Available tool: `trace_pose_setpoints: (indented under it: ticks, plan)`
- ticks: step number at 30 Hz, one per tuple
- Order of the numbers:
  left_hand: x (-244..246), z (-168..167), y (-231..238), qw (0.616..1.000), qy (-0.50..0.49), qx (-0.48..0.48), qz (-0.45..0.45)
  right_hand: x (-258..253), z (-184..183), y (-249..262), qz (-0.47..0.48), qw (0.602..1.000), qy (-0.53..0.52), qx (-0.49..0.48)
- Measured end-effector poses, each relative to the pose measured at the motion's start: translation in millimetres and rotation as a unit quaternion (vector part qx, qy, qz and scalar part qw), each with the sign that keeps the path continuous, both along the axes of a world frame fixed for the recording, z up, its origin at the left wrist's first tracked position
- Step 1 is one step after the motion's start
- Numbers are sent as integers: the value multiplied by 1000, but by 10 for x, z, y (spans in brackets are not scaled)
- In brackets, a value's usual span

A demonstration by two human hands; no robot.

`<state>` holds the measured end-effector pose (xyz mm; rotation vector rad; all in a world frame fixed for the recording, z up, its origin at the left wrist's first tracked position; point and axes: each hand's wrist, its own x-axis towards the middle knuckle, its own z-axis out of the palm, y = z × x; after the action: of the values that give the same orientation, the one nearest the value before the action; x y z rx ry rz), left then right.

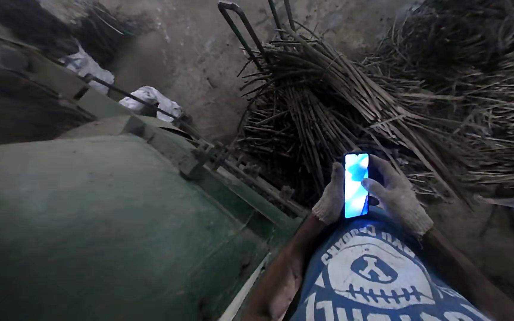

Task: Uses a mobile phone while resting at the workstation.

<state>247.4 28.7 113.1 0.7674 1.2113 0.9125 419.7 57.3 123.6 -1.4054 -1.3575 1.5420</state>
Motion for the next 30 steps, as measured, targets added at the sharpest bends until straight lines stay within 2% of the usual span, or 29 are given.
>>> trace_pose_setpoints:
  ticks: [4, 12, 16, 20, 22, 30]
  plan:
    - [20, 24, 13, 1000, 2, -4, 15, -7, 1, 11, 8, 1000, -29, -2]
    - [-25, -32, 10, 1000, -11, 18, 2, 23, 35, 31, -25, 999, 27, -11]
    - [-81, 29, 13, 998, -52, 29, -16, 67, 83, 63, -51, 998, 27, 13]
    - [-74, 113, 92, 987, -158, -8, -15, 158, 144, 65, -74, 996, -7, 50]
    - [-99, 127, 111, 984, -180, 5, -15, 171, 148, 89, -84, 994, -11, 66]
    - [-214, 214, 244, 988, -153, 5, -2, 192, 132, 110, -117, 992, 16, 46]
